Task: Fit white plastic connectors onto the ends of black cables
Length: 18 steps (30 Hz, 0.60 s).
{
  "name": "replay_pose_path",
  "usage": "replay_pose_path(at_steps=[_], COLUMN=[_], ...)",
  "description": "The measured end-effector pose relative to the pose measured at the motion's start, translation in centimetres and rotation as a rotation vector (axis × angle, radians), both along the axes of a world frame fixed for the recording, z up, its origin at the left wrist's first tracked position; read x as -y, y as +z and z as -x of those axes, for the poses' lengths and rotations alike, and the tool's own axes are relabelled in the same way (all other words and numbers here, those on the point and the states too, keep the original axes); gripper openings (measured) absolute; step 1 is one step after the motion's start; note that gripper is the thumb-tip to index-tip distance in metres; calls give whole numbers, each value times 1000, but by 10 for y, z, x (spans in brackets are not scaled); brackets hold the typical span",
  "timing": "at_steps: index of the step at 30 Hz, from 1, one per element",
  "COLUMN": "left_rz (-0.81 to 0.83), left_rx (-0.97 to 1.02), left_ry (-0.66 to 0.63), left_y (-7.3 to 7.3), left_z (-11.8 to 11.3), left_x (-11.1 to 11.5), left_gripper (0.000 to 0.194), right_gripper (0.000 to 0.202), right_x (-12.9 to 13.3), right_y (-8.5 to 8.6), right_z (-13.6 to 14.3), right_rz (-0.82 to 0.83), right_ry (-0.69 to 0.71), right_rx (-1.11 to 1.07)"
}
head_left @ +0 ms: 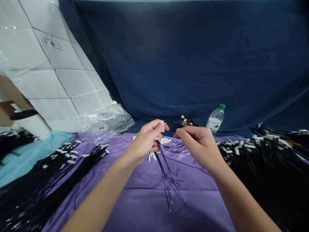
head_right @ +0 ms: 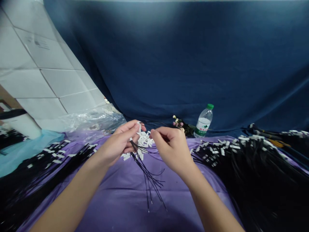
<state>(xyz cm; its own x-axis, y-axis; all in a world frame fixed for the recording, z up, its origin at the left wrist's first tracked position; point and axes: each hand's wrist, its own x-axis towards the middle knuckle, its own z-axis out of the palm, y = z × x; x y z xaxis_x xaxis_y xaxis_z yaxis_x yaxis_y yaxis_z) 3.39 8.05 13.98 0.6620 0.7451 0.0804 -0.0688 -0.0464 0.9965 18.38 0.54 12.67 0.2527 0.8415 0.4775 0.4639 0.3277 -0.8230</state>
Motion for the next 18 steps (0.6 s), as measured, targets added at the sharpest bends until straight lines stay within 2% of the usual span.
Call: replay_pose_path(at_steps=[6, 10, 13, 18], left_rz=[-129, -250, -270, -257], left_rx=[-36, -65, -51, -54], left_ry=[31, 57, 89, 51], left_y=[-1, -6, -8, -6], left_z=[1, 1, 0, -2], left_x=[-2, -1, 2, 9], left_gripper=[28, 33, 32, 30], right_gripper=[27, 24, 24, 31], right_x=[0, 1, 1, -3], right_y=[7, 11, 11, 4], right_z=[-3, -8, -7, 1], right_rz=[310, 435, 406, 194], right_ry=[364, 523, 492, 243], right_rx=[-697, -938, -890, -528])
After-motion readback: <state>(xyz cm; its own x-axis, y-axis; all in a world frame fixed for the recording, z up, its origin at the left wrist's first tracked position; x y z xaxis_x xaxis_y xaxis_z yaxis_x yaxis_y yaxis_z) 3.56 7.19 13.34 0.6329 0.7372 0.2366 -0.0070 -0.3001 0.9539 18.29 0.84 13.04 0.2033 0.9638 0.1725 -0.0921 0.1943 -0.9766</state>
